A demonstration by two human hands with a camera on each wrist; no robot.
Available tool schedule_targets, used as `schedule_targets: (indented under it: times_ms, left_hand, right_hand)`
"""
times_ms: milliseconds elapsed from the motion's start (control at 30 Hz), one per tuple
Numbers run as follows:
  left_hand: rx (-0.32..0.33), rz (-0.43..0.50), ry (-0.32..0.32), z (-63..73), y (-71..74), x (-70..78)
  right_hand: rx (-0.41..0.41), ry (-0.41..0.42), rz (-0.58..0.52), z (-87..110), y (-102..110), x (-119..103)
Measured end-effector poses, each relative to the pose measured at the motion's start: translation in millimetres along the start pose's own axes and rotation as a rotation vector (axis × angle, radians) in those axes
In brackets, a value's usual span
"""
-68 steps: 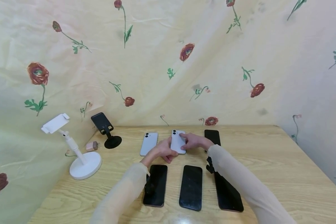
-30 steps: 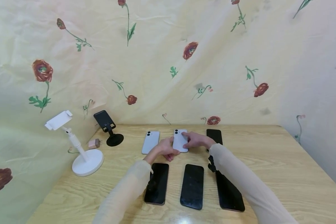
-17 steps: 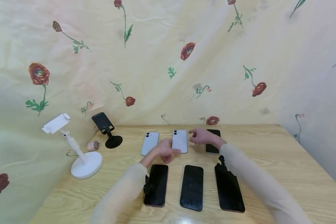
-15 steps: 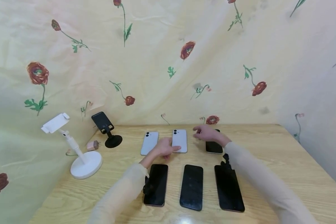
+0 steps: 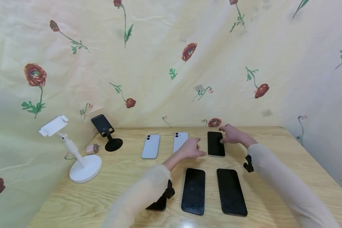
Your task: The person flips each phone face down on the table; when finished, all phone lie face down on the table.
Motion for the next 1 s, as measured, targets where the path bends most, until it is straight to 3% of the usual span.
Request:
schedule_targets:
  times_ms: [433,600,1000]
  left_hand:
    - [-0.058,-0.091,0.056,-29.0,-22.7,23.6]
    - [-0.094,-0.088,0.094,-32.6,-29.4,29.2]
    - [-0.077,-0.153,0.086,-38.7,-35.4,31.7]
  right_hand:
    - [-0.227,-0.169,-0.034,11.0,0,21]
    - [-0.26,-0.194,-0.075,9.6,-5,25]
    - [-0.283,-0.161,-0.11,6.4,-9,30]
Point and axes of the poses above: each hand's wrist, its own z-axis away from the middle knuckle, its own y-axis out of the back of the hand, x = y × z, the point moved 3 cm from there along -z, towards the middle knuckle, and after that the axes turned 9 degrees about -z, right-handed, at the moved point
